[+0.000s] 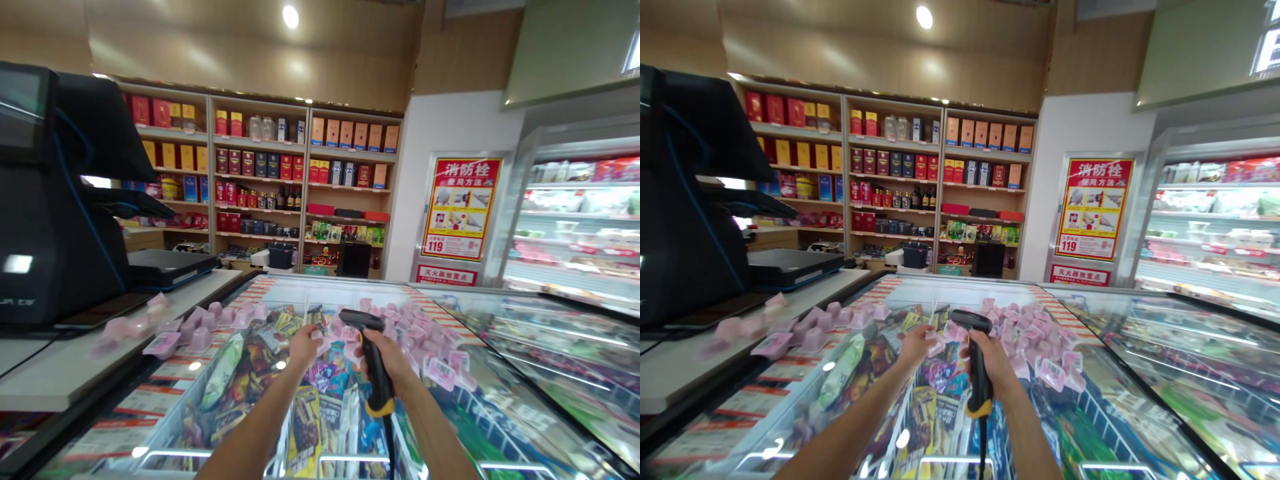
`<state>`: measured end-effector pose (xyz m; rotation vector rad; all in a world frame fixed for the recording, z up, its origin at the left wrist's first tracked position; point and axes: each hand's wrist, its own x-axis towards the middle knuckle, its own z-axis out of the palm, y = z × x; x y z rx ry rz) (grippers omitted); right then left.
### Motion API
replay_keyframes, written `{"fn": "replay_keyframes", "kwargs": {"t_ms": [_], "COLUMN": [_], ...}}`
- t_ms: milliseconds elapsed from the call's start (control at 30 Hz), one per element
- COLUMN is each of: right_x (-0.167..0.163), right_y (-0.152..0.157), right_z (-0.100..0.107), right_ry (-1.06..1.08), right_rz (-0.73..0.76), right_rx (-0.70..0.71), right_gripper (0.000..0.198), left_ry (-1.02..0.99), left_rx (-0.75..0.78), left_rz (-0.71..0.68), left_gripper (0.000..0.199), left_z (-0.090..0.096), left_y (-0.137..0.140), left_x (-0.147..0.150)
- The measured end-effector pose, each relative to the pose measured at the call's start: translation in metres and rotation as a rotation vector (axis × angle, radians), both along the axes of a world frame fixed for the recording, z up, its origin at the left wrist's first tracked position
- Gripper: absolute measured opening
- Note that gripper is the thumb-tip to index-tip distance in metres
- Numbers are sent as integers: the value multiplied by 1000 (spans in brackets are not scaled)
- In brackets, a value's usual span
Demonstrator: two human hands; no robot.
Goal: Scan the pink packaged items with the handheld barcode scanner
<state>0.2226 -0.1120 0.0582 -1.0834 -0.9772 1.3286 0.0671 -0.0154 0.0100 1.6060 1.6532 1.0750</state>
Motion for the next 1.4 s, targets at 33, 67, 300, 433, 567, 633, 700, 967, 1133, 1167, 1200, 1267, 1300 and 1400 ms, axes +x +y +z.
{"fn": "replay_keyframes", "kwargs": {"t_ms": [33,67,300,433,567,633,700,967,1133,1167,1200,1267,1300,1400], "right_x": [2,3,0,-17,-42,-55,-66,-96,-102,-101,-100,-96,-94,-86], "right_y": [1,2,8,8,9,11,12,9,5,4,3,1,1,0], "right_z": [-1,-3,-9,-4,-1,-1,-1,-3,-3,-2,-2,0,0,1], "right_ry": [-5,-10,-11,-31,-52,-50,-55,-93,-127,-128,-125,-117,-113,-96], "right_rz": [-1,0,18,63,117,154,188,290,310,313,314,310,306,287], "right_rx": [9,16,11,5,-2,-6,-12,-19,21,21,16,2,0,5], "right_gripper": [29,29,31,29,29,28,28,31,28,28,29,30,30,30], "left_ry": [40,66,184,248,329,355,358,72,-326,-400,-467,-574,-614,-681], "left_rx": [16,28,104,167,239,248,226,41,-90,-105,-117,-139,-149,-176], "left_rz": [-27,-54,-126,-6,219,319,388,336,194,151,107,25,-10,-78], "left_gripper": [27,27,27,29,33,36,39,27,29,28,28,28,27,27], "left_z": [-1,-2,-7,-1,14,20,22,10,17,20,22,27,30,34], "left_y": [-1,-2,-2,6,3,-2,-6,-1,9,9,10,9,8,6], "left_x": [7,14,31,-22,-107,-145,-174,-203,-183,-178,-173,-164,-159,-147]}}
